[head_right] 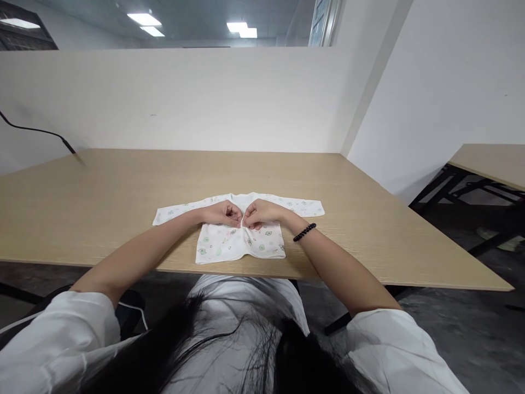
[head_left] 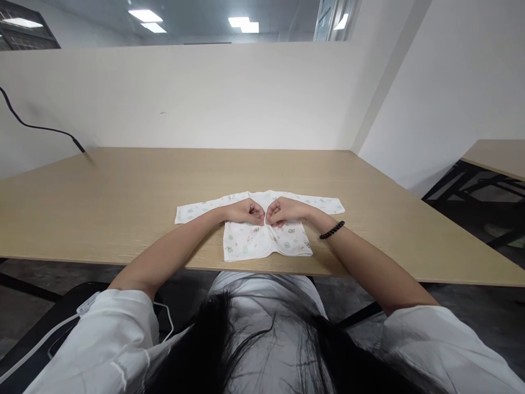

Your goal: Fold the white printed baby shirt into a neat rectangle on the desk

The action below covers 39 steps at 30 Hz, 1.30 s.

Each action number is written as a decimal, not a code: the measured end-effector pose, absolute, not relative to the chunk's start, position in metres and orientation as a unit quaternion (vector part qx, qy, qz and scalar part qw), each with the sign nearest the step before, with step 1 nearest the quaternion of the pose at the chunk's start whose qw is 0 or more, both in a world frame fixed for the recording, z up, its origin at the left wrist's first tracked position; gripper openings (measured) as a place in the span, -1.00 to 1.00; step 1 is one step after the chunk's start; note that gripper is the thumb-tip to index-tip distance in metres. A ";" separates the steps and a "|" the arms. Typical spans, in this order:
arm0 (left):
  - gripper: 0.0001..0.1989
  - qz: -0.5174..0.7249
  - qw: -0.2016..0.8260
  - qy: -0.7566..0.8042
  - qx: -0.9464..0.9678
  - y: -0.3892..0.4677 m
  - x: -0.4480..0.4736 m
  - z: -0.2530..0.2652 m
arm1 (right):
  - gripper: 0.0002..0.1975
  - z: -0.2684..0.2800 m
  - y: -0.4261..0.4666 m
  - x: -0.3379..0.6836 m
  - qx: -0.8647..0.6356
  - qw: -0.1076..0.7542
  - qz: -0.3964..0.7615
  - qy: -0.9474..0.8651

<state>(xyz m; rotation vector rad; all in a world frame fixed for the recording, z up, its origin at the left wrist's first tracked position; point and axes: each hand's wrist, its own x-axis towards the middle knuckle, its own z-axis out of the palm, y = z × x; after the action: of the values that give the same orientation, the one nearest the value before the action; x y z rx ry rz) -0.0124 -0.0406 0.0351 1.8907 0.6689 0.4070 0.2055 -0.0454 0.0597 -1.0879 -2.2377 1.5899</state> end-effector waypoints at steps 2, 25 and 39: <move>-0.71 0.182 0.521 0.286 0.783 -0.040 -0.013 0.035 | -0.92 0.060 -0.044 0.206 -0.356 0.113 0.539 -0.755; -0.65 0.149 0.517 0.298 0.789 -0.043 -0.015 0.046 | -0.94 0.052 -0.039 0.203 -0.389 0.108 0.542 -0.737; -0.43 0.122 0.233 0.489 0.832 -0.016 -0.046 0.049 | -0.51 0.062 -0.013 0.233 -0.515 0.109 0.312 -0.791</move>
<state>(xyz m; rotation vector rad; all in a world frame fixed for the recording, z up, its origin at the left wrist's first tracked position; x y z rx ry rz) -0.0464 -0.0159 0.0494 2.2849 1.3424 0.3350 0.2335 -0.0132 0.0623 -1.5136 -2.3257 0.9181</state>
